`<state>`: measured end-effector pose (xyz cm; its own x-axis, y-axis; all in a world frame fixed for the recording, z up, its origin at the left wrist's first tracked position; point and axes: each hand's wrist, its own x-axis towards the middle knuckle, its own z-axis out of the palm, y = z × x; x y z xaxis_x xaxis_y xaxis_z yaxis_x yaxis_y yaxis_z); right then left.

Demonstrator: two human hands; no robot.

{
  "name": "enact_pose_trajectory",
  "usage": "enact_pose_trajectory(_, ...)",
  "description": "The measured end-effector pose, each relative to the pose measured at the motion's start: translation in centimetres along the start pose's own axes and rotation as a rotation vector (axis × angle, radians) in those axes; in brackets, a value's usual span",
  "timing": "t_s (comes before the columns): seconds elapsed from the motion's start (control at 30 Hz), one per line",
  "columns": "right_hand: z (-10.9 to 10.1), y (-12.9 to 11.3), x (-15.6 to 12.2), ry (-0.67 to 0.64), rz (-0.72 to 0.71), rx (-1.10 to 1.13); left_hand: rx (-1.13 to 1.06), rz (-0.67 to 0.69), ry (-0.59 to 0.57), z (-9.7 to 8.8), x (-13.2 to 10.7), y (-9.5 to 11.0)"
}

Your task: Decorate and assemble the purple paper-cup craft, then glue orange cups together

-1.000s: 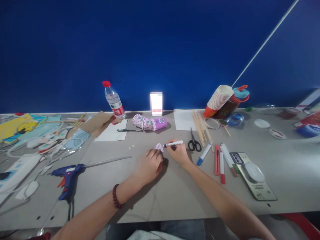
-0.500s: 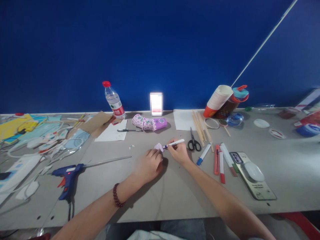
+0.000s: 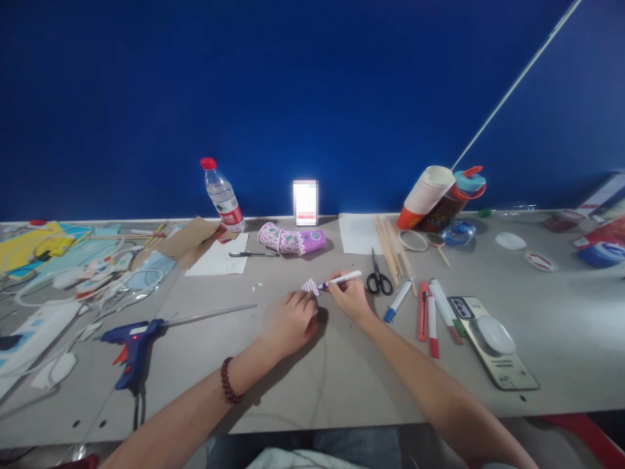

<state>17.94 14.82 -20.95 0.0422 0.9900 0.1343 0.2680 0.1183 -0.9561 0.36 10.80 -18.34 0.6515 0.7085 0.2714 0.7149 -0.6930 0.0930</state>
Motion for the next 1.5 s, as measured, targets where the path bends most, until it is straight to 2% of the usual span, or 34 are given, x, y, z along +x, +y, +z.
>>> enact_pose_trajectory(0.47,-0.06,-0.29,-0.04,-0.020,-0.009,-0.014,0.003,-0.004,0.023,0.36,-0.08,-0.07)
enact_pose_trajectory(0.7,0.00,0.25,0.23,0.017,0.105,0.105,0.021,0.000,-0.004,0.02,-0.05,0.02)
enact_pose_trajectory(1.0,0.21,0.15,0.25,-0.023,-0.041,-0.043,0.015,0.002,0.014,0.45,-0.21,-0.19)
enact_pose_trajectory(1.5,0.16,-0.34,0.34,-0.007,-0.136,-0.220,-0.003,-0.008,0.000,0.21,-0.18,-0.12)
